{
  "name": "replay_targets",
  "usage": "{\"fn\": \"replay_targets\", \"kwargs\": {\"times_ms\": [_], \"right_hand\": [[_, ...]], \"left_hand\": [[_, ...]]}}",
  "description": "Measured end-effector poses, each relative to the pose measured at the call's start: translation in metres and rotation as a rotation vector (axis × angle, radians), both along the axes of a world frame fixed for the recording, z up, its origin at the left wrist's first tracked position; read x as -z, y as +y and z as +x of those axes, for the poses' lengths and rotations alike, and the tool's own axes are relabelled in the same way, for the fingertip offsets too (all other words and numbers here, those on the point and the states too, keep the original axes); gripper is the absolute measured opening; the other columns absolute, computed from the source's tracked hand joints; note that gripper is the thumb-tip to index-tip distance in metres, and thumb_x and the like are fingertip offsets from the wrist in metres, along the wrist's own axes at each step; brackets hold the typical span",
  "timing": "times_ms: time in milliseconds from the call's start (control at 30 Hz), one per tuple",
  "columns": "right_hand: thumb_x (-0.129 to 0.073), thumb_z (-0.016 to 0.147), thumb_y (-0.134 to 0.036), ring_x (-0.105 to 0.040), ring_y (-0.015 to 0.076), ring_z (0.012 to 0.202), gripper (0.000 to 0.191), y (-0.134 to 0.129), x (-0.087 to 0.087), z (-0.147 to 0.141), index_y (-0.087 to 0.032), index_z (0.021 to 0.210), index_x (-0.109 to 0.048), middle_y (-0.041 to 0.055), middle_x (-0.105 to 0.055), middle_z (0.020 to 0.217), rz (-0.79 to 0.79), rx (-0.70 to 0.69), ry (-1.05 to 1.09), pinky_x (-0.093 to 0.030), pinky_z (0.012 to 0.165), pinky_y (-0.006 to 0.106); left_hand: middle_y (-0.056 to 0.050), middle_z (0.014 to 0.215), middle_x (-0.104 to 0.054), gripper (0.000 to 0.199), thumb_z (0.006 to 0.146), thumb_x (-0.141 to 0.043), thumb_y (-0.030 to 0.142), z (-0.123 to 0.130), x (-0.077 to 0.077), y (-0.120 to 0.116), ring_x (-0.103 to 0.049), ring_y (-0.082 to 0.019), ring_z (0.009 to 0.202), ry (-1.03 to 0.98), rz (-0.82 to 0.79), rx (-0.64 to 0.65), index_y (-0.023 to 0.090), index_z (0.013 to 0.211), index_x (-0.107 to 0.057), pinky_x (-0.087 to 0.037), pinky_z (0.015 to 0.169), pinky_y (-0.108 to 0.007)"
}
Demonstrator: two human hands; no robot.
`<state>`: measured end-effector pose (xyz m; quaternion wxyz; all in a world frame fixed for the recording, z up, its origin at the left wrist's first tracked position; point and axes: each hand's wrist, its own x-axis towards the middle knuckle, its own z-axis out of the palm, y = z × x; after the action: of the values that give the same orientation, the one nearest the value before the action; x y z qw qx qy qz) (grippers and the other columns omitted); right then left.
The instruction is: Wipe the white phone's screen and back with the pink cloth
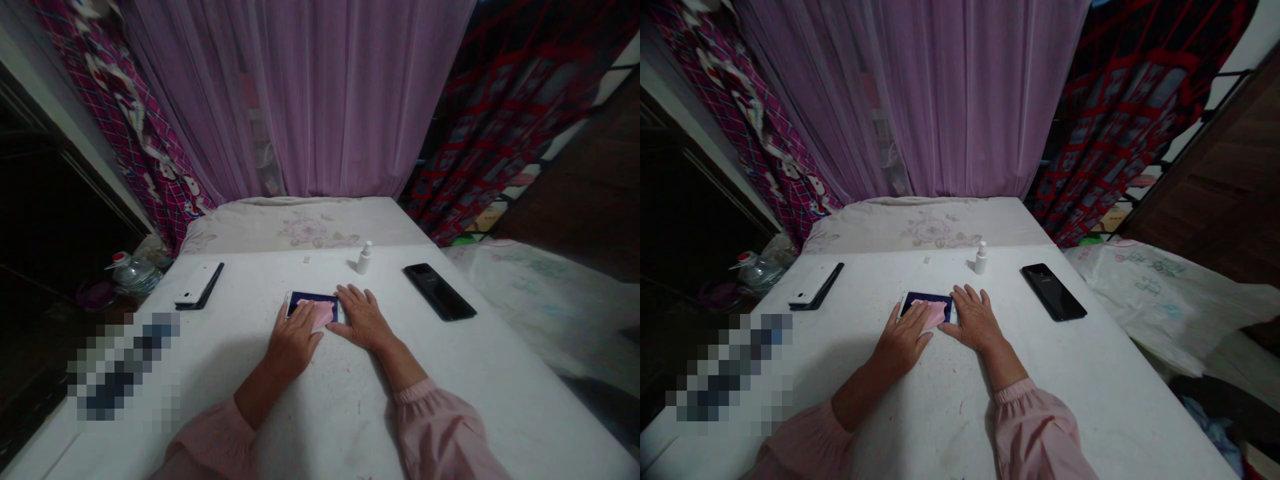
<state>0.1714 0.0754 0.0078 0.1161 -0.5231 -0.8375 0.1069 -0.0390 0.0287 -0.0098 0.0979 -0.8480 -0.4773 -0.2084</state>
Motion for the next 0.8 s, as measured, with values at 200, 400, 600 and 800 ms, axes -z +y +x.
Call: {"fn": "replay_targets", "kwargs": {"times_ms": [200,400,600,800], "right_hand": [[-0.055,0.083,-0.067,-0.027,0.0359,0.143,0.082,0.0,-0.001,0.0,-0.014,0.144,-0.041,0.0157,-0.036,0.153,-0.015,0.006,-0.016,-0.018,0.114,0.061],[-0.055,0.083,-0.066,-0.027,0.0363,0.143,0.081,0.0,0.002,0.0,-0.015,0.144,-0.041,0.0158,-0.037,0.153,0.005,-0.001,-0.006,-0.018,0.114,0.062],[-0.053,0.083,-0.067,-0.027,0.0367,0.143,0.083,0.001,0.003,-0.001,-0.011,0.144,-0.041,0.0175,-0.037,0.152,0.004,0.0,-0.018,-0.018,0.114,0.061],[-0.052,0.083,-0.07,-0.028,0.0364,0.142,0.084,0.001,0.003,0.0,-0.013,0.143,-0.042,0.0168,-0.038,0.152,0.006,0.003,-0.001,-0.019,0.113,0.062]], "left_hand": [[-0.016,0.14,-0.053,0.047,0.098,-0.039,0.032,-0.013,0.004,0.0,-0.049,-0.028,0.132,-0.007,0.029,-0.122,0.011,0.14,-0.045,-0.028,0.113,-0.054],[-0.019,0.14,-0.053,0.048,0.099,-0.037,0.033,-0.018,0.011,0.009,-0.049,-0.031,0.131,-0.016,0.084,-0.187,0.008,0.139,-0.045,-0.028,0.112,-0.055],[-0.016,0.139,-0.054,0.046,0.099,-0.039,0.035,-0.007,0.01,0.01,-0.047,-0.03,0.132,-0.048,0.066,-0.146,0.011,0.137,-0.049,-0.025,0.114,-0.055],[-0.011,0.141,-0.054,0.043,0.099,-0.04,0.036,0.01,0.001,0.016,-0.046,-0.026,0.134,-0.038,-0.022,-0.04,0.02,0.138,-0.048,-0.018,0.117,-0.056]]}}
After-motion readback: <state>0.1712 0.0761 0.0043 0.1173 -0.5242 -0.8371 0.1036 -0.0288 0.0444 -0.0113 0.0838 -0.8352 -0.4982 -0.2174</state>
